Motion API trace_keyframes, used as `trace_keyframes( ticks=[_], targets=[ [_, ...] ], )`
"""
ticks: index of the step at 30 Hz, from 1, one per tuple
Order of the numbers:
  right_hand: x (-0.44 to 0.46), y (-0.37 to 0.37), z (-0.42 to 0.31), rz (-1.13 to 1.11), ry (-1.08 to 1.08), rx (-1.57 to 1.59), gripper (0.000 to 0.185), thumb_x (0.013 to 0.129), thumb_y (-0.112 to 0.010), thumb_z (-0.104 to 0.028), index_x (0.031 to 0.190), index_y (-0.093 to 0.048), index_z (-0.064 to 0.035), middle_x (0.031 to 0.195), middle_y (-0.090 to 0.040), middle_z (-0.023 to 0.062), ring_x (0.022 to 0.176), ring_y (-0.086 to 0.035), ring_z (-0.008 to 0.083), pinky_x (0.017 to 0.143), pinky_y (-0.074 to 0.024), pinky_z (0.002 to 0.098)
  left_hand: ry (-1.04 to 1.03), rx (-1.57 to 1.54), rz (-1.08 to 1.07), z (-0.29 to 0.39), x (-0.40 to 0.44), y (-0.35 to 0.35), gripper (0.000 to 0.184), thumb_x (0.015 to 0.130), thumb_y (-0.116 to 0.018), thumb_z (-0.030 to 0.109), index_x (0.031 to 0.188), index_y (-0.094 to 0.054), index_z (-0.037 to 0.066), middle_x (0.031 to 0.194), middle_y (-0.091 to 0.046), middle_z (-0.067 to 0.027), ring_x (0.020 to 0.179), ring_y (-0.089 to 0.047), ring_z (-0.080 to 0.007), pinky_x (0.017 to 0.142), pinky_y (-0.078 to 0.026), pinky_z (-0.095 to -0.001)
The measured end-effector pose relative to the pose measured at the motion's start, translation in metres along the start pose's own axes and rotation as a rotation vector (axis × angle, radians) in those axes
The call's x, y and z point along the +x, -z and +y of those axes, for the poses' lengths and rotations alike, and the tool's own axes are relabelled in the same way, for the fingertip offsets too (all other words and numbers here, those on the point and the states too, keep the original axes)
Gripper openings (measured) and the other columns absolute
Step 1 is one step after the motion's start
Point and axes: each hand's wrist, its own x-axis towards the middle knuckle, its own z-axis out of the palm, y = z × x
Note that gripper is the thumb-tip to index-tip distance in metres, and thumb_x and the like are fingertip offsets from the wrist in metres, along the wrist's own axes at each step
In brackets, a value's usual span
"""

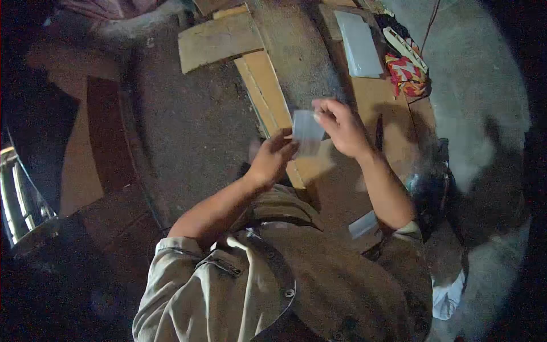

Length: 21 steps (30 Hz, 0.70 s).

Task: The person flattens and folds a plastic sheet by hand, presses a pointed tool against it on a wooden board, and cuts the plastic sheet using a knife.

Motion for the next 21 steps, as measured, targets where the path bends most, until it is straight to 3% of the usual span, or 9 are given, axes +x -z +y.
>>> trace_keyframes(
  ticks=[2, 3, 4, 9, 11, 12, 14, 16, 21],
  targets=[
    [0.026, 0.009, 0.025, 0.035, 0.185, -0.198, 0.016, 0.091, -0.055, -0.013, 0.096, -0.058, 0.002, 0.115, -0.057, 0.0156, 0.114, -0.053, 0.024, 0.095, -0.0399, 0.0343, -0.033, 0.065, 0.036, -0.009, 0.021, -0.002, 0.042, 0.093, -0.053, 0.012, 0.132, -0.042, 0.0, 0.112, -0.059, -0.015, 0.106, -0.056, -0.0201, 0.09, -0.045, -0.0313],
    [0.038, 0.012, 0.032, 0.022, 0.175, -0.201, 0.016, 0.091, -0.055, -0.013, 0.096, -0.058, 0.002, 0.115, -0.057, 0.0156, 0.114, -0.053, 0.024, 0.095, -0.0399, 0.0343, -0.081, 0.151, 0.073, -0.01, 0.032, -0.002, 0.044, 0.093, -0.053, 0.013, 0.133, -0.04, 0.0, 0.111, -0.06, -0.016, 0.106, -0.057, -0.021, 0.089, -0.046, -0.032],
    [0.049, 0.014, 0.038, 0.044, 0.168, -0.244, 0.015, 0.091, -0.055, -0.013, 0.095, -0.058, 0.0018, 0.122, -0.053, 0.0174, 0.12, -0.048, 0.0265, 0.098, -0.0373, 0.0354, -0.081, 0.225, 0.013, -0.008, 0.041, 0.004, 0.047, 0.094, -0.052, 0.009, 0.137, -0.037, 0.003, 0.124, -0.052, -0.0156, 0.105, -0.055, -0.0202, 0.09, -0.046, -0.0314],
    [0.097, 0.024, 0.062, 0.089, 0.2, -0.456, 0.014, 0.088, -0.059, -0.013, 0.09, -0.059, 0.0005, 0.139, -0.04, 0.0187, 0.131, -0.038, 0.03, 0.104, -0.0344, 0.0392, -0.161, 0.286, 0.135, -0.008, 0.055, 0.0, 0.054, 0.09, -0.057, 0.007, 0.139, -0.034, 0.003, 0.129, -0.047, -0.0181, 0.104, -0.057, -0.0227, 0.088, -0.047, -0.0346],
    [0.11, 0.023, 0.074, 0.061, 0.153, -0.394, 0.014, 0.087, -0.061, -0.014, 0.089, -0.059, -0.0002, 0.143, -0.036, 0.0183, 0.133, -0.035, 0.0328, 0.105, -0.033, 0.0425, -0.414, 0.804, 0.22, 0.003, 0.055, -0.001, 0.061, 0.084, -0.061, 0.004, 0.139, -0.034, 0.005, 0.126, -0.049, -0.02, 0.106, -0.056, -0.0315, 0.088, -0.047, -0.0374],
    [0.117, 0.019, 0.075, 0.068, 0.13, -0.383, 0.013, 0.087, -0.062, -0.014, 0.088, -0.059, -0.0007, 0.143, -0.035, 0.0188, 0.134, -0.034, 0.0343, 0.106, -0.0321, 0.0442, -0.543, 0.991, 0.201, 0.004, 0.061, 0.004, 0.072, 0.077, -0.067, 0.008, 0.141, -0.034, 0.009, 0.131, -0.044, -0.0186, 0.119, -0.046, -0.0379, 0.095, -0.041, -0.0453],
    [0.124, 0.014, 0.079, 0.061, 0.1, -0.366, 0.013, 0.087, -0.062, -0.014, 0.087, -0.059, -0.0012, 0.143, -0.035, 0.0194, 0.134, -0.032, 0.0359, 0.106, -0.0313, 0.0459, -0.515, 1.198, 0.192, -0.002, 0.066, -0.004, 0.066, 0.082, -0.061, 0.012, 0.141, -0.034, 0.01, 0.136, -0.04, -0.0169, 0.127, -0.038, -0.0365, 0.099, -0.035, -0.0479],
    [0.13, 0.01, 0.08, 0.132, 0.25, -0.451, 0.012, 0.086, -0.062, -0.013, 0.086, -0.059, -0.0019, 0.143, -0.035, 0.0194, 0.134, -0.031, 0.0376, 0.107, -0.0306, 0.0465, -0.505, 1.446, 0.156, -0.008, 0.076, -0.012, 0.053, 0.089, -0.052, 0.024, 0.14, -0.04, 0.014, 0.148, -0.029, -0.0098, 0.137, -0.027, -0.0317, 0.104, -0.025, -0.0547],
    [0.135, 0.013, 0.084, 0.126, 0.275, -0.506, 0.01, 0.084, -0.064, -0.012, 0.085, -0.061, -0.0033, 0.143, -0.036, 0.0191, 0.134, -0.032, 0.0386, 0.108, -0.0288, 0.0464, -0.72, 1.731, 0.291, -0.023, 0.087, -0.028, 0.053, 0.085, -0.054, 0.03, 0.135, -0.049, 0.016, 0.153, -0.022, -0.0073, 0.14, -0.022, -0.0277, 0.102, -0.024, -0.0569]
  ],
)
